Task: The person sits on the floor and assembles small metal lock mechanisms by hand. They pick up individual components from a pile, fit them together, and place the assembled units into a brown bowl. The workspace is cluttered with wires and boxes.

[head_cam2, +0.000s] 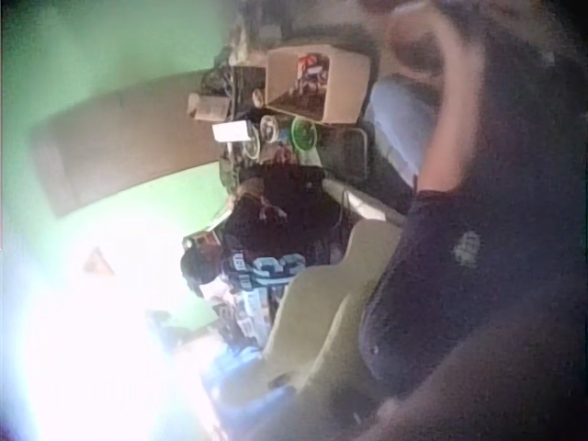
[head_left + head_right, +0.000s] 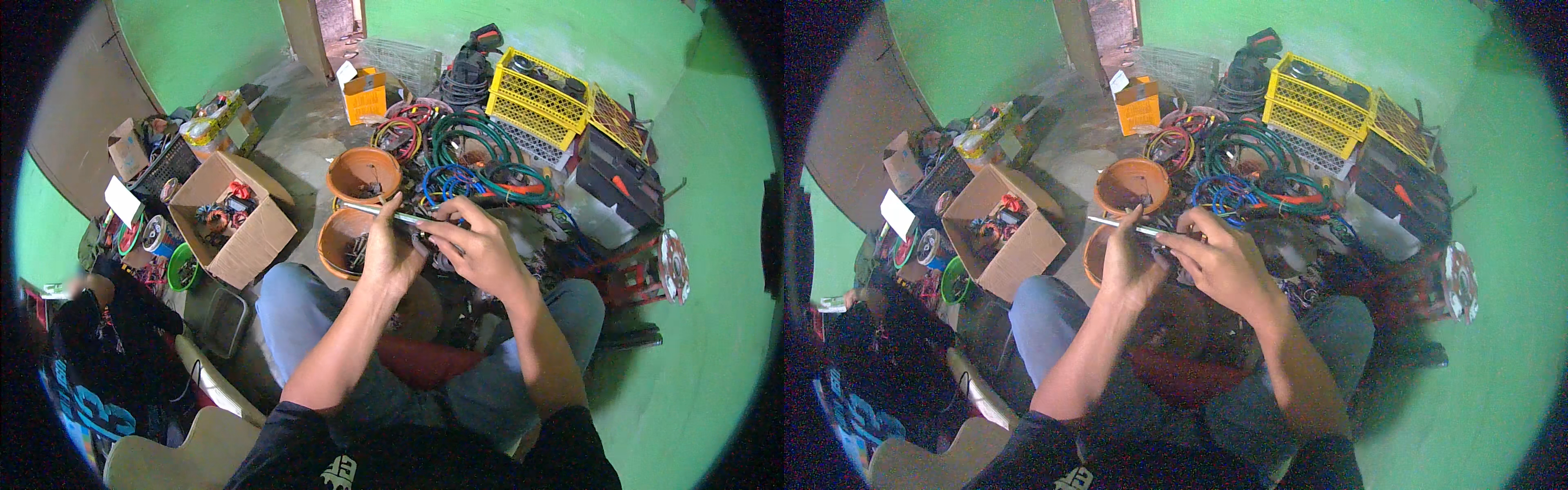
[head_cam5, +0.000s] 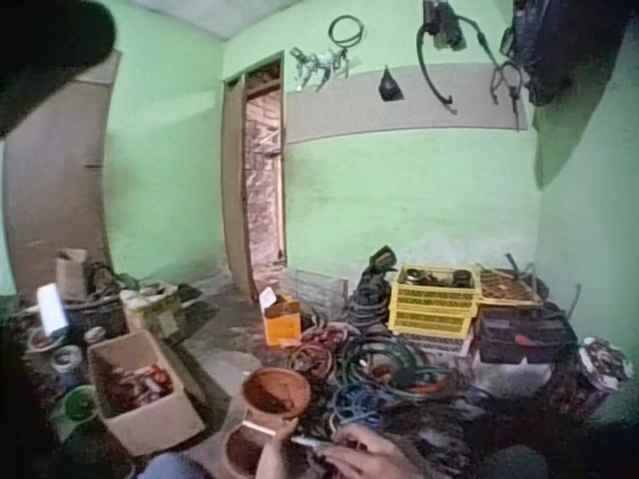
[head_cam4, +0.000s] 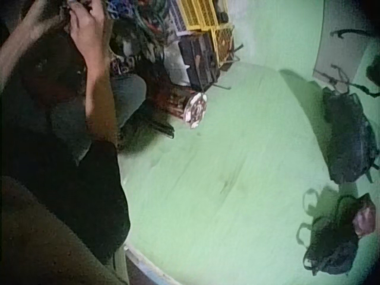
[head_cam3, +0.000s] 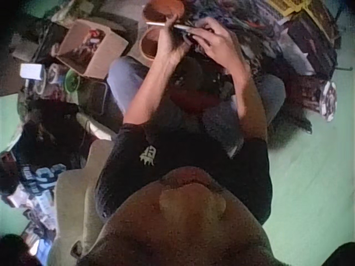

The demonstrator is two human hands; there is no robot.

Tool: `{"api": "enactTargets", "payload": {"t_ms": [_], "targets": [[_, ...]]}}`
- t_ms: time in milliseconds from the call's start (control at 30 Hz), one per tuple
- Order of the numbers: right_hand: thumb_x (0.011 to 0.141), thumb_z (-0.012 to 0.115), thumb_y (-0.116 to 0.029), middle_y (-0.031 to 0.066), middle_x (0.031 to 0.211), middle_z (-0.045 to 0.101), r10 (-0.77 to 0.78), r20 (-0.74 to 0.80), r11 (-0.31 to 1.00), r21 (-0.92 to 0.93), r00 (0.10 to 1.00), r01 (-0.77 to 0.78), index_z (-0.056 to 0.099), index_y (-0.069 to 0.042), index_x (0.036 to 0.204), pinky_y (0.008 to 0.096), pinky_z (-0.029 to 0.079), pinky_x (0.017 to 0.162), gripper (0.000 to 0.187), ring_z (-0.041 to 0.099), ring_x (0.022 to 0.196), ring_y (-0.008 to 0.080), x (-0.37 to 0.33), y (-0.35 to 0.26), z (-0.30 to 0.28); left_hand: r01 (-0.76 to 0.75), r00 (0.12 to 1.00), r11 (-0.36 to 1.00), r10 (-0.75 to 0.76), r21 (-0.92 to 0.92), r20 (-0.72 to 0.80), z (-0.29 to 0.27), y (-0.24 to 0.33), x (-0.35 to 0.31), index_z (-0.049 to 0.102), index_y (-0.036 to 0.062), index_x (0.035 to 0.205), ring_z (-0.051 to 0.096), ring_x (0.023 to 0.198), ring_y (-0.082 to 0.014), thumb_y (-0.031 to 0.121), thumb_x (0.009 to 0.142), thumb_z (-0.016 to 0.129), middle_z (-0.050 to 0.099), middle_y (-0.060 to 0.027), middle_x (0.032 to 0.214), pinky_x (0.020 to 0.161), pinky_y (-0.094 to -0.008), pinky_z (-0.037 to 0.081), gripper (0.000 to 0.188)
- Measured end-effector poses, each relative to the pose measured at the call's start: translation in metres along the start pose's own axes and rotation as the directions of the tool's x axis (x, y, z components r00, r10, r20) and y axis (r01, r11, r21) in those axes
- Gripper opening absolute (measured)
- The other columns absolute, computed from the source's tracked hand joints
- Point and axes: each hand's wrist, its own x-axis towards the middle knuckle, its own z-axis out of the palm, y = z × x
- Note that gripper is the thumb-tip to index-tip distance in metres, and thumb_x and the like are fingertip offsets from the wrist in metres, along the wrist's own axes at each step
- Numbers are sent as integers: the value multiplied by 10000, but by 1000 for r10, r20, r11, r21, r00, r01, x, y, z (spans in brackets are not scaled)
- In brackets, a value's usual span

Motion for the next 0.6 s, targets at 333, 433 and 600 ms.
{"api": "enactTargets", "payload": {"t_ms": [333, 433, 600], "targets": [[783, 704, -59, 61, 1010, 614, -92, 45, 996, -2, 995, 92, 745, -139, 1024, 395, 550, 735, 258, 665, 865, 268, 25, -7, 23, -110, 993, 993, 109, -33, -36, -15, 25, 1, 532, 41, 1185, 630, 953, -211, 245, 976, 553, 632, -96, 1075, 863, -358, 521, 293], [795, 706, -78, 66, 1019, 623, -59, 93, 998, 16, 994, 58, 743, -131, 1001, 406, 547, 743, 216, 668, 871, 280, 32, -6, 23, -124, 992, 992, 123, -20, -28, -12, 30, 1, 534, 41, 1181, 629, 945, -209, 235, 971, 561, 626, -93, 1080, 840, -360, 525, 287], [776, 731, -45, 76, 1003, 625, -55, 136, 998, 8, 989, 55, 739, -94, 970, 392, 532, 738, 201, 663, 834, 278, 44, -9, 19, -129, 991, 991, 128, -28, -48, -17, 35, 9, 555, 44, 1105, 624, 953, -233, 237, 974, 531, 630, -106, 1040, 865, -403, 503, 234]]}}
